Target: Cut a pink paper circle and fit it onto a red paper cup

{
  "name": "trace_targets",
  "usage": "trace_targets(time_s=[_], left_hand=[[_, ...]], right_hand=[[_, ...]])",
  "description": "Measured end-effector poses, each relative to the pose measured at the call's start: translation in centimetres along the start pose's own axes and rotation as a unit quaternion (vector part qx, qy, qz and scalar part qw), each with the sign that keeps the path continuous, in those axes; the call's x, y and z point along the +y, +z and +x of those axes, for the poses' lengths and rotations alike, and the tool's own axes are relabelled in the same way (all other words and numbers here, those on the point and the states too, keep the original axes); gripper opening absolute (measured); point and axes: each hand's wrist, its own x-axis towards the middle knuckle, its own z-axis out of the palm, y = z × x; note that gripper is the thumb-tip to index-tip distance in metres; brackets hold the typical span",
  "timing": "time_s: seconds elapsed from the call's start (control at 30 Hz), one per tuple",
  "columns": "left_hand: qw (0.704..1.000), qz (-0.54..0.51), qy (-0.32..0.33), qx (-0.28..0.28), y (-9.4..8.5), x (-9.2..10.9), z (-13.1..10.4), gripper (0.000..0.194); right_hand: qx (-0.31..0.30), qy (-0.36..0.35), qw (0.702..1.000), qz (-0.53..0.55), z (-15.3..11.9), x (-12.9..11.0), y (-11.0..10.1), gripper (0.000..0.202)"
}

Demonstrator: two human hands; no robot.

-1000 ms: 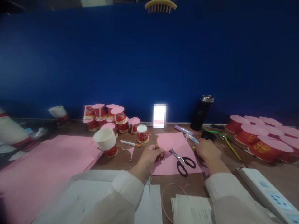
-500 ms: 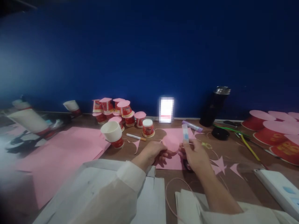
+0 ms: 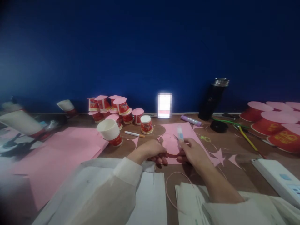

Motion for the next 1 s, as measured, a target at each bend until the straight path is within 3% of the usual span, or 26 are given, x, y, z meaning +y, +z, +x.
trace_targets(time_s=[0.1,0.2,0.27,0.33,0.4,0.6,0.77,1.0], left_hand=[[0.990,0.137,0.045,0.006,-0.7,0.1,-0.6,0.029],[0.959,0.226,0.128,0.110,-1.0,0.4,-1.1,0.037],[0.938,0.242,0.205,0.140,-0.7,0.4,-1.1,0.027],[0.926,0.248,0.263,0.110,0.0,0.2,-0.6,0.017],[0.925,0.254,0.271,0.076,0.7,-0.4,0.3,0.019],[0.926,0.233,0.279,0.104,1.3,-1.7,1.6,0.017],[0.903,0.255,0.343,0.046,1.3,-1.6,1.1,0.025],[0.904,0.259,0.326,0.099,1.7,-1.7,1.5,0.010]], right_hand=[[-0.012,-0.012,1.000,-0.018,0.4,0.5,-0.3,0.035],[-0.015,-0.026,0.998,-0.048,0.3,0.5,-0.3,0.030],[-0.016,-0.032,0.997,-0.074,0.0,0.1,-0.1,0.028],[-0.020,-0.035,0.995,-0.088,-0.4,-0.3,0.1,0.027],[-0.020,-0.032,0.996,-0.086,-0.6,-0.6,0.2,0.027],[-0.020,-0.010,0.998,-0.063,-0.5,-0.8,0.1,0.031],[-0.031,0.019,0.999,-0.018,-0.3,-0.7,-0.2,0.035],[-0.018,0.029,0.999,0.005,-0.5,-0.8,0.1,0.038]])
